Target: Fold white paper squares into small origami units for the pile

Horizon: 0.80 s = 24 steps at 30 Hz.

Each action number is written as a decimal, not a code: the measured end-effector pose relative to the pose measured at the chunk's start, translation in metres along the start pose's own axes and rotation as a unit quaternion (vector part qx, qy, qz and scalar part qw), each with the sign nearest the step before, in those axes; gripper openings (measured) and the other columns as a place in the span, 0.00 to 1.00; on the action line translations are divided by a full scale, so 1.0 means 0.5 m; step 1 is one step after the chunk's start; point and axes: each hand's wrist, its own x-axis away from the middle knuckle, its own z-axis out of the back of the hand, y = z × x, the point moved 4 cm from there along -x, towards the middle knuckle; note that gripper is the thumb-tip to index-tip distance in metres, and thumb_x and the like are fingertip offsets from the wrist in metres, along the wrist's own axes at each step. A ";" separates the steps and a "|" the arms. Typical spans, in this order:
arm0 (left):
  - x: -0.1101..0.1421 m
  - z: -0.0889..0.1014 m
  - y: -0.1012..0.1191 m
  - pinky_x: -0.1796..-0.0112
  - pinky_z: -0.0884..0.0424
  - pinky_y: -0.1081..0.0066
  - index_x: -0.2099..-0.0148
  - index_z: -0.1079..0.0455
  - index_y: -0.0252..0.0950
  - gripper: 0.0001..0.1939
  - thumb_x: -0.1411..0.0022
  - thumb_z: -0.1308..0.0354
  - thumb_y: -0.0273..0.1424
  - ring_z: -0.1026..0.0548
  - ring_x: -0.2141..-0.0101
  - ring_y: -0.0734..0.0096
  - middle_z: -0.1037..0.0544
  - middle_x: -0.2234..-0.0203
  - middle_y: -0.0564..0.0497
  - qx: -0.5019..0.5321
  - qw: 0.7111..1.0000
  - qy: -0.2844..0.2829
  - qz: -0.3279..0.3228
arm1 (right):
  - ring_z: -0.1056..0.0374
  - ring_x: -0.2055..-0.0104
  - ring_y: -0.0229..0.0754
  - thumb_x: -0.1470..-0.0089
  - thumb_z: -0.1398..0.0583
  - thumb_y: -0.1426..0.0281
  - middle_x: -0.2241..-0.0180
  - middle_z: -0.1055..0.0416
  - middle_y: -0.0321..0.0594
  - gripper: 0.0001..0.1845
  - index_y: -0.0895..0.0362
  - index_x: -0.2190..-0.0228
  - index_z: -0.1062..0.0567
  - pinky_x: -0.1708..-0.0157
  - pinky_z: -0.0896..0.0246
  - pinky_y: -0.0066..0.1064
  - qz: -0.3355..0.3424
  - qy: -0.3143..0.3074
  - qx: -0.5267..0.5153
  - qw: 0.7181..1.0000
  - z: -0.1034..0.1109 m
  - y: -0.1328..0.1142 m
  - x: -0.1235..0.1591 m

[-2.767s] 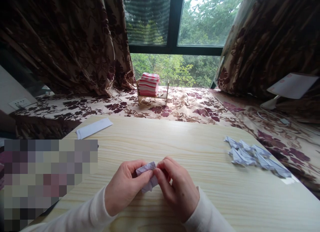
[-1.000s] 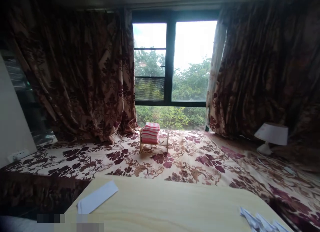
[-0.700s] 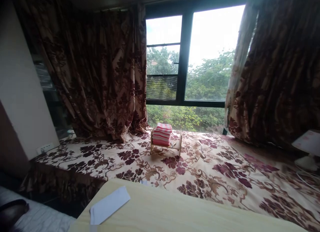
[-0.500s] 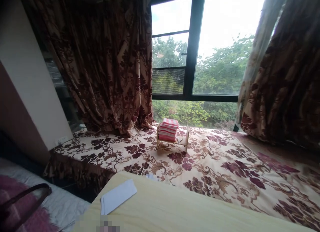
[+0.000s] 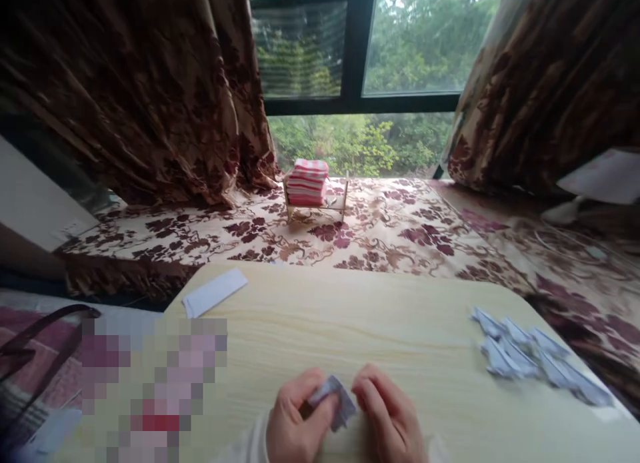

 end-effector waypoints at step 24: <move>-0.008 -0.001 0.006 0.72 0.38 0.74 0.72 0.30 0.33 0.10 0.41 0.45 0.32 0.34 0.74 0.73 0.33 0.77 0.52 -0.054 0.997 -0.024 -0.048 | 0.42 0.75 0.36 0.40 0.48 0.66 0.78 0.41 0.34 0.13 0.56 0.76 0.35 0.75 0.44 0.28 0.099 -0.013 0.027 0.995 -0.023 -0.030 -0.003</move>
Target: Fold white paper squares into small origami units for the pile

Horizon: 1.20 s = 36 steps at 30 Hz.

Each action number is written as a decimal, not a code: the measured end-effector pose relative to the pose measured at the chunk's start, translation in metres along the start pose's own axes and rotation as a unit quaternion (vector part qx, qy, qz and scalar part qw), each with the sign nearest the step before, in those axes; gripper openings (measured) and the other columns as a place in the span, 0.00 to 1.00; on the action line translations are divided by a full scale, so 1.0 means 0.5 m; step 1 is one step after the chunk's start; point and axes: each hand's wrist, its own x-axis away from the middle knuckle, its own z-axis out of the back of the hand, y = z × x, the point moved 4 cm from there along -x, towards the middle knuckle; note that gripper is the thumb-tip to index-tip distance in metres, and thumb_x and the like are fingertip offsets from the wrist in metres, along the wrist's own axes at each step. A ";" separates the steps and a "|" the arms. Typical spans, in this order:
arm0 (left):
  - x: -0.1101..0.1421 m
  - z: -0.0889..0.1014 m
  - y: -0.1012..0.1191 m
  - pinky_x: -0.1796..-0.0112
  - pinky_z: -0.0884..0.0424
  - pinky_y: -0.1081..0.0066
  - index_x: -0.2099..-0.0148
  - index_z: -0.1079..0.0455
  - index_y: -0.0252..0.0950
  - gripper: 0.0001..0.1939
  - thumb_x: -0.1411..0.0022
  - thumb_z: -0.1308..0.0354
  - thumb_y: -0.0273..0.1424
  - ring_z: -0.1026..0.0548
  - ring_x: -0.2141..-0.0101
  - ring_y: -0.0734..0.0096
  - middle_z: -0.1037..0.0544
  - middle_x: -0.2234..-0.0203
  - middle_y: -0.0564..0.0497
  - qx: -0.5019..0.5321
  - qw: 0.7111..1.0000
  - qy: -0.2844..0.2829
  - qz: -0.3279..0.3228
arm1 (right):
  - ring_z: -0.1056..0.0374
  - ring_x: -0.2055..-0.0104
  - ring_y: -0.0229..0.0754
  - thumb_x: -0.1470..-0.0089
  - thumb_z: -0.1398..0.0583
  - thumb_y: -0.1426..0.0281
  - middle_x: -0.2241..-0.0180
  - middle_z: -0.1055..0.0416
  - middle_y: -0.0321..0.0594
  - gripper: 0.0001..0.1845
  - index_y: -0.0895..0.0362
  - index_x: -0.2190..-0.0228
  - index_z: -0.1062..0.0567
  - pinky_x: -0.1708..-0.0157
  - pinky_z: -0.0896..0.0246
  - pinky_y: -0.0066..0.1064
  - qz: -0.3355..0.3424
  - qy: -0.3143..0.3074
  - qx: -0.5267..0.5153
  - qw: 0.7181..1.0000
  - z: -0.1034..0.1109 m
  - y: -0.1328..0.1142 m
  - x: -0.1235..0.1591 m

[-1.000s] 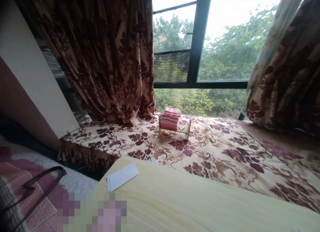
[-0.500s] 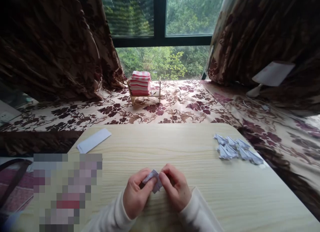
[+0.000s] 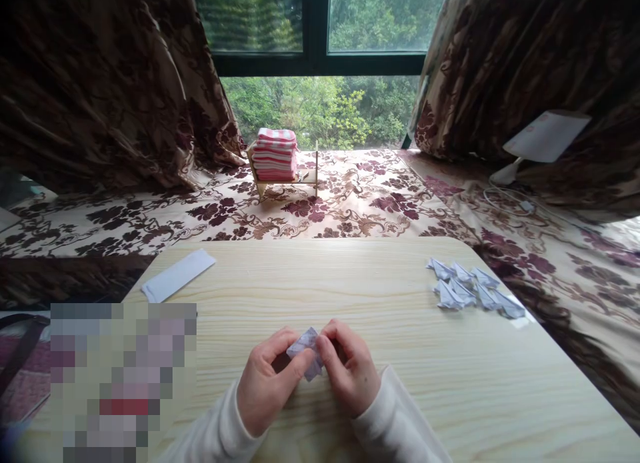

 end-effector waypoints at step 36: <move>-0.015 0.008 0.002 0.75 0.39 0.75 0.76 0.33 0.33 0.11 0.43 0.45 0.32 0.36 0.77 0.75 0.35 0.81 0.54 0.030 0.998 -0.005 0.049 | 0.43 0.76 0.36 0.40 0.49 0.66 0.78 0.41 0.33 0.15 0.56 0.78 0.35 0.75 0.46 0.28 -0.012 -0.008 -0.014 1.000 -0.002 -0.004 -0.006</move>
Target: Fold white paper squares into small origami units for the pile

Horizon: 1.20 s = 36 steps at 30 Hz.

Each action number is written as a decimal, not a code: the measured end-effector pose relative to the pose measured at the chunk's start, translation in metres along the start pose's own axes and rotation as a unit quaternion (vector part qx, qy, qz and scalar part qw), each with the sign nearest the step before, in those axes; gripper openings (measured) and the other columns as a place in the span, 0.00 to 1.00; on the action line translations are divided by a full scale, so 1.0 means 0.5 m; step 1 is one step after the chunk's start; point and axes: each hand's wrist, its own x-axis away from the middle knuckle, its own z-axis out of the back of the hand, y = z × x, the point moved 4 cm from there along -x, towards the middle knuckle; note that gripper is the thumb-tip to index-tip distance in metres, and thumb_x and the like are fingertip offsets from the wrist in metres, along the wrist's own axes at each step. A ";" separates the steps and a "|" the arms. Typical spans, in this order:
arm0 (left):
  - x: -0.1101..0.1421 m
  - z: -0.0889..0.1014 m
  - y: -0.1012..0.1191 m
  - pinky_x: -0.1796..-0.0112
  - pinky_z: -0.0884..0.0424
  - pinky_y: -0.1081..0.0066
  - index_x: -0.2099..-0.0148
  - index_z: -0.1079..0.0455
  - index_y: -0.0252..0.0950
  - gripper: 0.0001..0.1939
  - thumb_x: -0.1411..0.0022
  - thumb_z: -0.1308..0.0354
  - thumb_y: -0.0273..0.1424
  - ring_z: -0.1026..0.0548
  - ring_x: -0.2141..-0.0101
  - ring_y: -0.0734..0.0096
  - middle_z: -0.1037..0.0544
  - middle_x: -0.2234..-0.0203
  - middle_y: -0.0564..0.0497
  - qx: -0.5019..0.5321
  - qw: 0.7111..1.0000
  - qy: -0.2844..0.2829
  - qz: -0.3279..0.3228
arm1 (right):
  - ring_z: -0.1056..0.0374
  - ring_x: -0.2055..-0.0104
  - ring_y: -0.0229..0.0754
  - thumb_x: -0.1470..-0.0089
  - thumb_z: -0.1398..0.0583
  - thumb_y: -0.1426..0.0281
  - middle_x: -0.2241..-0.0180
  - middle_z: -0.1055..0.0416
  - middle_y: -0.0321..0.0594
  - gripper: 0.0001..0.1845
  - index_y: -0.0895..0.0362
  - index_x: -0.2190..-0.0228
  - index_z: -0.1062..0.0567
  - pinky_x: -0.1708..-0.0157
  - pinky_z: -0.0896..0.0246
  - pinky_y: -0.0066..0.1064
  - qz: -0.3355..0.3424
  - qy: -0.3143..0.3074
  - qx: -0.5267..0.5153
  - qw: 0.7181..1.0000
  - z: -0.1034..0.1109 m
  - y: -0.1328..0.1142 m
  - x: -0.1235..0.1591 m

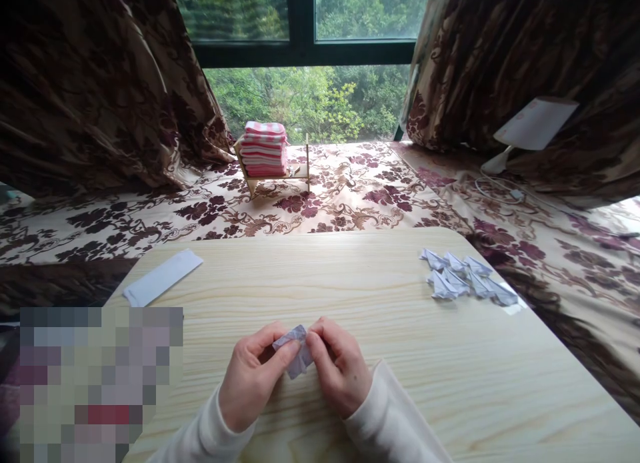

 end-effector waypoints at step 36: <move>-0.012 0.019 -0.029 0.74 0.36 0.74 0.70 0.25 0.31 0.12 0.46 0.41 0.36 0.33 0.78 0.76 0.26 0.79 0.51 0.122 0.989 -0.017 0.085 | 0.38 0.74 0.36 0.41 0.48 0.65 0.77 0.36 0.35 0.14 0.57 0.74 0.29 0.72 0.42 0.26 -0.027 0.012 -0.011 0.999 0.004 0.000 -0.006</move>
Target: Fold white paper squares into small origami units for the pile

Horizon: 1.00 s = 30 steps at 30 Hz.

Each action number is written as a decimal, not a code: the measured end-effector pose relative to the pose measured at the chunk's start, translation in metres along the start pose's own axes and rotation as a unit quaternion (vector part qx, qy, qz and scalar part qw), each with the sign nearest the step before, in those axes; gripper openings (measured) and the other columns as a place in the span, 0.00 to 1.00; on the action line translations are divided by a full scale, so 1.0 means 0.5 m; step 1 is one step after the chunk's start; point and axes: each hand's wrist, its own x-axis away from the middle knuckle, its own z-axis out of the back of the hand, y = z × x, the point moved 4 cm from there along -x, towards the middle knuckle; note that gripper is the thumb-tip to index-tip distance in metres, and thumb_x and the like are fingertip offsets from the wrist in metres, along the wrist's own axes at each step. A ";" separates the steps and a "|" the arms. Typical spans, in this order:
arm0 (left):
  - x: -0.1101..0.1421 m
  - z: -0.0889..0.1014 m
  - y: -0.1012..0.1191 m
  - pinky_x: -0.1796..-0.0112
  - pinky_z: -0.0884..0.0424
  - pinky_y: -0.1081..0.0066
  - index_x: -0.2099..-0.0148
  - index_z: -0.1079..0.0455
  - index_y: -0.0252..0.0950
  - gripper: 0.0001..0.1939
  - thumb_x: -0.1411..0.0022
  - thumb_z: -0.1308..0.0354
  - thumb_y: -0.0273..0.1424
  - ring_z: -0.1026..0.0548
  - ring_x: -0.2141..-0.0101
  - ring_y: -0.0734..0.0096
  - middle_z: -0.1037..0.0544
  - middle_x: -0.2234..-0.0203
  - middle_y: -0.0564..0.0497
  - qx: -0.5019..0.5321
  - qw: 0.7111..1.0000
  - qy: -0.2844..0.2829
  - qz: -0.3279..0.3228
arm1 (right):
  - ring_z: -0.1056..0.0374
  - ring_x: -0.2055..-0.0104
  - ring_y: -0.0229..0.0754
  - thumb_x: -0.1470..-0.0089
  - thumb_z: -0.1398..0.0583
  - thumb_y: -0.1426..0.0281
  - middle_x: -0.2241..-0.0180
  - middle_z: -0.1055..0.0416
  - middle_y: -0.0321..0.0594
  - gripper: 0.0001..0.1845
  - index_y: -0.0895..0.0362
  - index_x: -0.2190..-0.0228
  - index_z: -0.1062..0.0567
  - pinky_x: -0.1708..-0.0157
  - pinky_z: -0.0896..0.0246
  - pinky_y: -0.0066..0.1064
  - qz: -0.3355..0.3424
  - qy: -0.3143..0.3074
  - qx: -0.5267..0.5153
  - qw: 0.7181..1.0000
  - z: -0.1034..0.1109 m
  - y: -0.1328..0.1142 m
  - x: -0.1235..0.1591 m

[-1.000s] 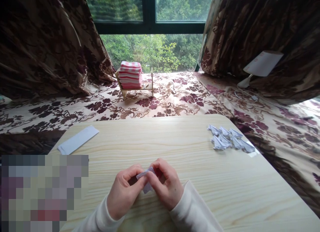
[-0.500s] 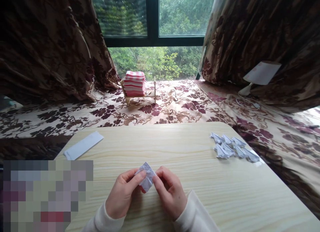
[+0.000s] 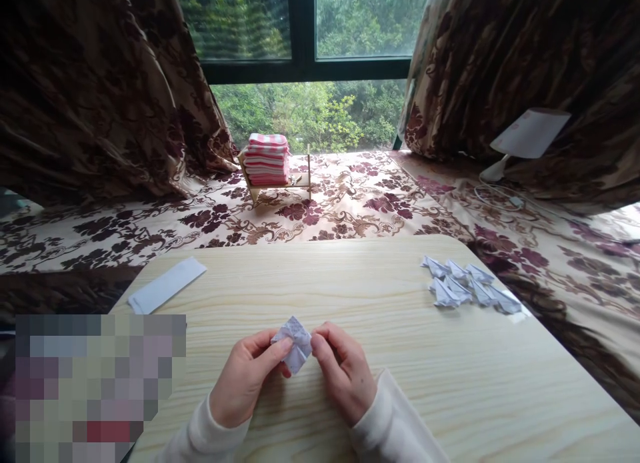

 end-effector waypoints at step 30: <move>0.170 -0.048 0.013 0.71 0.39 0.67 0.65 0.30 0.35 0.08 0.42 0.47 0.18 0.34 0.72 0.68 0.27 0.76 0.50 -0.484 0.767 0.083 -0.412 | 0.39 0.73 0.38 0.42 0.47 0.76 0.74 0.31 0.39 0.08 0.57 0.68 0.28 0.73 0.45 0.30 0.248 -0.036 0.357 0.900 -0.005 -0.059 0.141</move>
